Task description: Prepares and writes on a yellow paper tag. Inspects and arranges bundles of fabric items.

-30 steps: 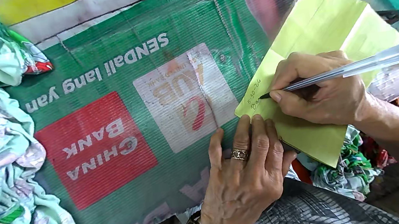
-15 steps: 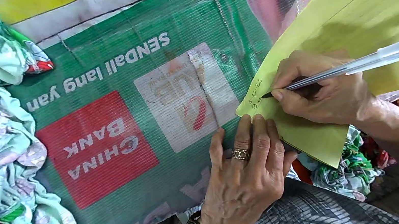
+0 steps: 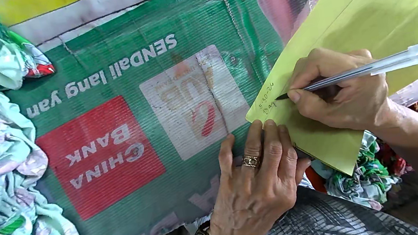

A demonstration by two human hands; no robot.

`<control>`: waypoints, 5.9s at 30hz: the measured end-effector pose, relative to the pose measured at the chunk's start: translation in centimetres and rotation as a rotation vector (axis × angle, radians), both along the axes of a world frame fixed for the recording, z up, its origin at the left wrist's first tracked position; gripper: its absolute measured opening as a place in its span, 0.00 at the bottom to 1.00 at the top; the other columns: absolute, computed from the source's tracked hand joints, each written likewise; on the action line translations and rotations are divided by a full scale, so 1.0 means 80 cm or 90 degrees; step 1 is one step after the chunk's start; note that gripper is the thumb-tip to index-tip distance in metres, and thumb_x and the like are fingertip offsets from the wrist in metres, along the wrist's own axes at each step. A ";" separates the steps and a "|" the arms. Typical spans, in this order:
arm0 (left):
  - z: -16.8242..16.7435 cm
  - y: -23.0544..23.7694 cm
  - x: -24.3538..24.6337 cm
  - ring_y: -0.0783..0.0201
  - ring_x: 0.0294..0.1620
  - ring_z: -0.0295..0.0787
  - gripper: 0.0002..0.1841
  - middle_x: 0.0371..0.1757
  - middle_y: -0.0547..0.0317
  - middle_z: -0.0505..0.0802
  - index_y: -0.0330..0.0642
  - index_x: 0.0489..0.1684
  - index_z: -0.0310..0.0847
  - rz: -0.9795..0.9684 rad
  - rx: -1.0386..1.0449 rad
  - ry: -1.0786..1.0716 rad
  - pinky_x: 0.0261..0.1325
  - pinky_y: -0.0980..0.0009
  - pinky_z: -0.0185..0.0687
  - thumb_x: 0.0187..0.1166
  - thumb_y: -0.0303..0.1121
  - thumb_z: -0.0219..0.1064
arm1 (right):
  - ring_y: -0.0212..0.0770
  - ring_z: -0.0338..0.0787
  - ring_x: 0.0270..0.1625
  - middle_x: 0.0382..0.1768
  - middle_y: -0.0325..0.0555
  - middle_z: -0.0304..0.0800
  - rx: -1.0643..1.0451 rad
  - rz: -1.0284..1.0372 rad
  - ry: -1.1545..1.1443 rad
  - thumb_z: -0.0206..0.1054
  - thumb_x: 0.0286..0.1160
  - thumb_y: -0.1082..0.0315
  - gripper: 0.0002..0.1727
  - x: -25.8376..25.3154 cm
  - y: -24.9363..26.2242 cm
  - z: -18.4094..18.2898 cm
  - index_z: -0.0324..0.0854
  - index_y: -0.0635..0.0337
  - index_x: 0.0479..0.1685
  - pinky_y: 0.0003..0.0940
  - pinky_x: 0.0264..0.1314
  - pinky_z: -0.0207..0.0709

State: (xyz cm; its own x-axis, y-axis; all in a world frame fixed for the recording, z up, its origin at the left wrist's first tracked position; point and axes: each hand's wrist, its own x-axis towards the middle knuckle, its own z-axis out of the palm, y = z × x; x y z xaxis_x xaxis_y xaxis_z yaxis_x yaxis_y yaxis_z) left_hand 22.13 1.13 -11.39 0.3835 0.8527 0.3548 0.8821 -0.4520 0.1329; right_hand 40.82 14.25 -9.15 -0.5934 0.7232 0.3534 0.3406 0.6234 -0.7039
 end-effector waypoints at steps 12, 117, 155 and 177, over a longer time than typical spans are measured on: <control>0.000 0.000 0.001 0.51 0.74 0.83 0.29 0.67 0.54 0.92 0.45 0.65 0.88 0.002 -0.002 -0.002 0.74 0.45 0.64 0.85 0.60 0.56 | 0.15 0.73 0.23 0.24 0.33 0.82 -0.015 -0.001 -0.004 0.67 0.65 0.72 0.03 -0.002 -0.001 0.001 0.82 0.62 0.28 0.08 0.21 0.63; -0.009 0.020 0.063 0.49 0.76 0.81 0.29 0.75 0.55 0.88 0.45 0.73 0.82 -0.101 0.014 0.043 0.72 0.42 0.67 0.88 0.57 0.53 | 0.16 0.75 0.22 0.24 0.32 0.82 -0.096 0.002 0.056 0.68 0.65 0.73 0.02 0.062 0.001 -0.002 0.82 0.60 0.29 0.09 0.19 0.67; -0.009 0.020 0.064 0.50 0.76 0.82 0.30 0.75 0.56 0.88 0.45 0.73 0.83 -0.094 0.017 0.037 0.72 0.43 0.67 0.88 0.57 0.53 | 0.16 0.72 0.21 0.23 0.32 0.81 -0.071 -0.045 0.073 0.65 0.65 0.74 0.01 0.066 0.000 0.000 0.80 0.62 0.29 0.09 0.18 0.64; -0.008 0.020 0.064 0.49 0.76 0.81 0.30 0.75 0.54 0.88 0.44 0.74 0.82 -0.097 0.012 0.040 0.71 0.42 0.67 0.88 0.57 0.53 | 0.15 0.72 0.22 0.24 0.33 0.79 -0.057 -0.071 0.035 0.65 0.66 0.74 0.02 0.062 -0.001 0.000 0.80 0.61 0.29 0.08 0.20 0.64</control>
